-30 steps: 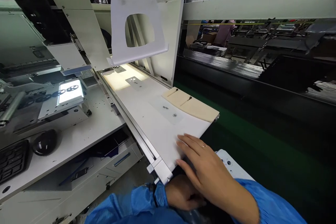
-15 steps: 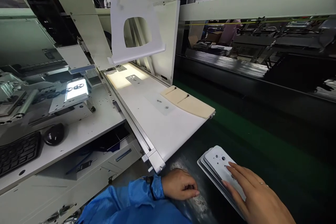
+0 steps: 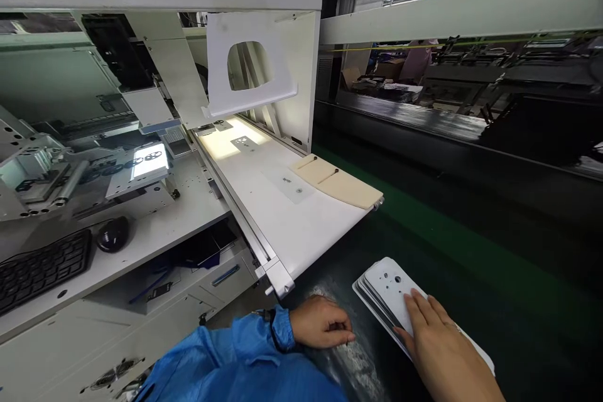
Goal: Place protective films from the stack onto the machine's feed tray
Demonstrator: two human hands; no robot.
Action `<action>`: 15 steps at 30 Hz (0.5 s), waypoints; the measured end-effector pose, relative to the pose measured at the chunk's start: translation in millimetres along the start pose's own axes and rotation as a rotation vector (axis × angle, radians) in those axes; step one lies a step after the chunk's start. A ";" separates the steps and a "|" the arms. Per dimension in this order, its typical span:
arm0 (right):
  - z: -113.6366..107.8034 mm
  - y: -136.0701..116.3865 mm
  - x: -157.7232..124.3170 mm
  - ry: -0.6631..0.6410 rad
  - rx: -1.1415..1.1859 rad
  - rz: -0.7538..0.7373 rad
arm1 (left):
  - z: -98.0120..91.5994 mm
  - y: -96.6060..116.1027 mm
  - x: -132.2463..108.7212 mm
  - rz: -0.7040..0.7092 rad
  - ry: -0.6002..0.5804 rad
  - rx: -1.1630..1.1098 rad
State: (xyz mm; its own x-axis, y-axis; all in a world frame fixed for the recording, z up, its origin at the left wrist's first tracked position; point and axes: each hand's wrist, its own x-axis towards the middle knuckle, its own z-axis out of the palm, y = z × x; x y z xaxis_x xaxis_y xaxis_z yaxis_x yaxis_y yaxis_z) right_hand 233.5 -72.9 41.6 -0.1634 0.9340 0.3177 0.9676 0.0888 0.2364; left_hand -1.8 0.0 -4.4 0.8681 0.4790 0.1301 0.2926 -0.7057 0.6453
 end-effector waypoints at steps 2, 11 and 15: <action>7.6 -3.6 -1.9 0.002 -0.001 -0.001 | 0.2 -0.2 0.0 0.006 0.007 -0.004; -11.3 0.6 1.7 0.010 0.055 -0.065 | 1.1 -1.2 -0.3 0.014 0.007 0.000; -40.7 10.4 4.9 -0.011 0.208 -0.002 | 1.1 -1.4 0.1 0.017 0.000 0.007</action>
State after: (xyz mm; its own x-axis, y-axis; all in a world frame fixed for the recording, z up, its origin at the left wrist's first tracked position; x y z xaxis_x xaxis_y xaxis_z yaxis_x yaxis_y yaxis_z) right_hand 234.9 -81.5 83.0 -0.1640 0.9374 0.3071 0.9864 0.1589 0.0419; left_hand -1.7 0.5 -6.1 0.8730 0.4669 0.1410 0.2804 -0.7172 0.6380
